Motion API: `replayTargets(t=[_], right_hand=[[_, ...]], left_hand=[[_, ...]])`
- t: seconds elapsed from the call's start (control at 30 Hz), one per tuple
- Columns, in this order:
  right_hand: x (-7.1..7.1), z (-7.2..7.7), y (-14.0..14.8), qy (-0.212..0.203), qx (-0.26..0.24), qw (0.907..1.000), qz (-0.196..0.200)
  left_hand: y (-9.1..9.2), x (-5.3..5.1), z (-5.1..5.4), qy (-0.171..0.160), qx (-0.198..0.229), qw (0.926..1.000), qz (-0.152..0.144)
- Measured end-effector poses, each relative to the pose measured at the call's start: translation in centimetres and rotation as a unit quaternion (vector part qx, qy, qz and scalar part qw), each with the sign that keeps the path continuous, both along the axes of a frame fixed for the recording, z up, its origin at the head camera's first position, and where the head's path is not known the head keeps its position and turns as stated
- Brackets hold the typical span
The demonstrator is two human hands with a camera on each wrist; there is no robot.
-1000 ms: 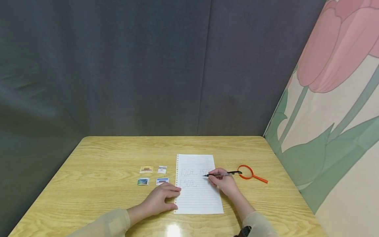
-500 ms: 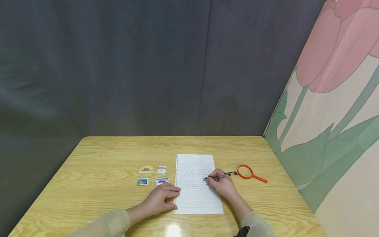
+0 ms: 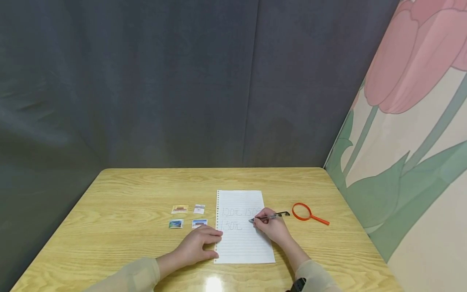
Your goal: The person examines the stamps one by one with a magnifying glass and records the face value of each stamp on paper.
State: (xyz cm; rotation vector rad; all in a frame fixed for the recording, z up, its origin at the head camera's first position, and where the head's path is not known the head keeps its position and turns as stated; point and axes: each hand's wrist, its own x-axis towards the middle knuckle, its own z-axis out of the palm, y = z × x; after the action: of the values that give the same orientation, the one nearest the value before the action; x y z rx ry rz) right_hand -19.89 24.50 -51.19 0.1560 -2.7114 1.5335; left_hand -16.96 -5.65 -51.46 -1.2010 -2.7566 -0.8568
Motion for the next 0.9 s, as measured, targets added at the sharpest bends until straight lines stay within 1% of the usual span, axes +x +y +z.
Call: replayTargets(t=[0.17,0.37,0.5,0.7,0.8,0.9], right_hand=[[0.0,0.0,-0.2,-0.004,0.008,1.0,0.001],[0.1,0.0,-0.2,-0.003,0.011,0.9999,0.007],[0.1,0.0,-0.3,-0.001,0.017,0.9998,0.005],[0.1,0.1,-0.3,0.001,0.023,0.9997,0.001],[0.1,0.1,-0.3,0.001,0.02,0.9998,0.004],[0.2,0.2,-0.2,0.001,0.017,0.9999,0.003]], left_hand=[[0.0,0.0,0.0,0.0,-0.003,1.0,-0.001],[0.0,0.0,0.1,0.014,0.001,0.9999,-0.008],[0.1,0.0,0.3,0.02,-0.008,0.9998,-0.003],[0.7,0.1,0.6,0.036,-0.014,0.9992,0.007],[1.1,0.0,0.9,0.042,-0.014,0.999,0.003],[1.5,0.0,1.0,0.034,-0.021,0.9992,-0.004]])
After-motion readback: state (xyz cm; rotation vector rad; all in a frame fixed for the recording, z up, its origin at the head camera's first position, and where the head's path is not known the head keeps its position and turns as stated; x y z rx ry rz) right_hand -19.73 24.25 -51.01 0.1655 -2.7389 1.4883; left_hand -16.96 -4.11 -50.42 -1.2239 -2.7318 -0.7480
